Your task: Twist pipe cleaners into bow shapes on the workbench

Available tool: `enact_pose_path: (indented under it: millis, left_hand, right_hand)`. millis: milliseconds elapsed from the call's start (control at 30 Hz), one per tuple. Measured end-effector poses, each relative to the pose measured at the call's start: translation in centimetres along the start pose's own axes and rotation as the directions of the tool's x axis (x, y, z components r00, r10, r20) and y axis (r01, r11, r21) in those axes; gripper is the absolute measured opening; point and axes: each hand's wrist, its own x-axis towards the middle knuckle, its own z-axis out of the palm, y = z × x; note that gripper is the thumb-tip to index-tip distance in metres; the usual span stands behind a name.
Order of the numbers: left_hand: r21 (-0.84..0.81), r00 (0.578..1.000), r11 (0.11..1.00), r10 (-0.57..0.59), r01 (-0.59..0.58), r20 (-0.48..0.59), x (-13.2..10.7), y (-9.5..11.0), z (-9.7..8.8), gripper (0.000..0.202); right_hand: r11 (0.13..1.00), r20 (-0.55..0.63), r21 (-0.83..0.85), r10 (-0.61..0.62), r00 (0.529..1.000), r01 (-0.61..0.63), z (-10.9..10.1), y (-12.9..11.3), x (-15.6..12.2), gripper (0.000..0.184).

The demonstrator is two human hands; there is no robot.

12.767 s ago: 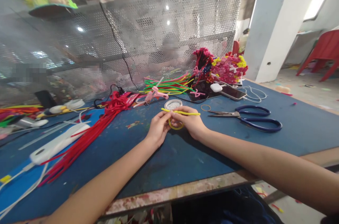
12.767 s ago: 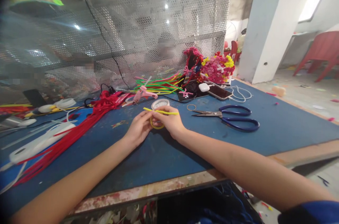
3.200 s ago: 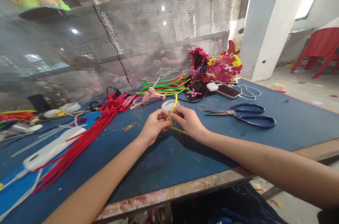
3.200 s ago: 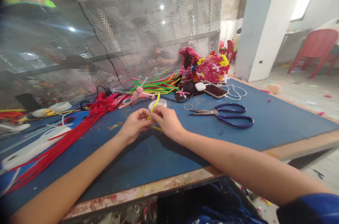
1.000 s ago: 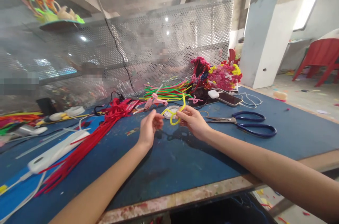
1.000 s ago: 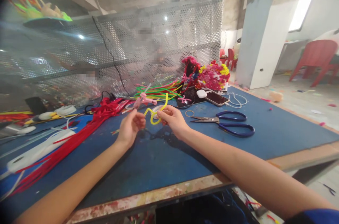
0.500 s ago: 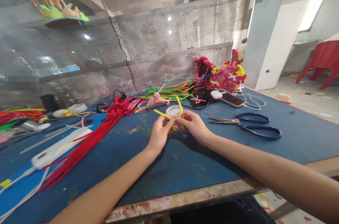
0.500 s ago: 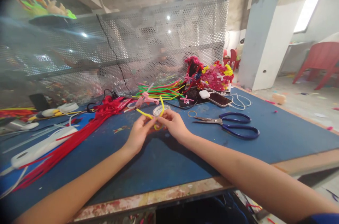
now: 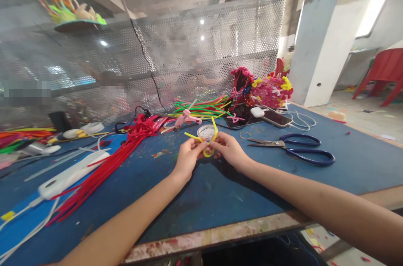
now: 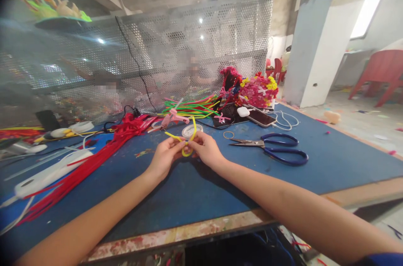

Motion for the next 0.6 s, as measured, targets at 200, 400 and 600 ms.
enact_pose_path:
  millis: [200, 400, 600]
  left_hand:
    - [-0.067, 0.999, 0.998, -0.004, 0.002, -0.043, 0.24, -0.2, -0.04, 0.023]
    - [-0.128, 0.998, 0.992, -0.028, 0.021, -0.056, 0.29, -0.26, -0.17, 0.018]
    - [-0.201, 0.999, 0.979, -0.031, 0.025, -0.026, 0.52, -0.53, -0.34, 0.02]
  right_hand:
    - [0.991, -0.013, 0.122, 0.063, 0.998, -0.061, -0.04, 0.21, 0.19, 0.01]
    - [0.987, -0.04, 0.155, 0.056, 0.998, -0.049, 0.01, 0.15, 0.17, 0.009]
    - [0.964, -0.029, 0.256, 0.08, 0.996, -0.07, 0.58, -0.23, -0.3, 0.024]
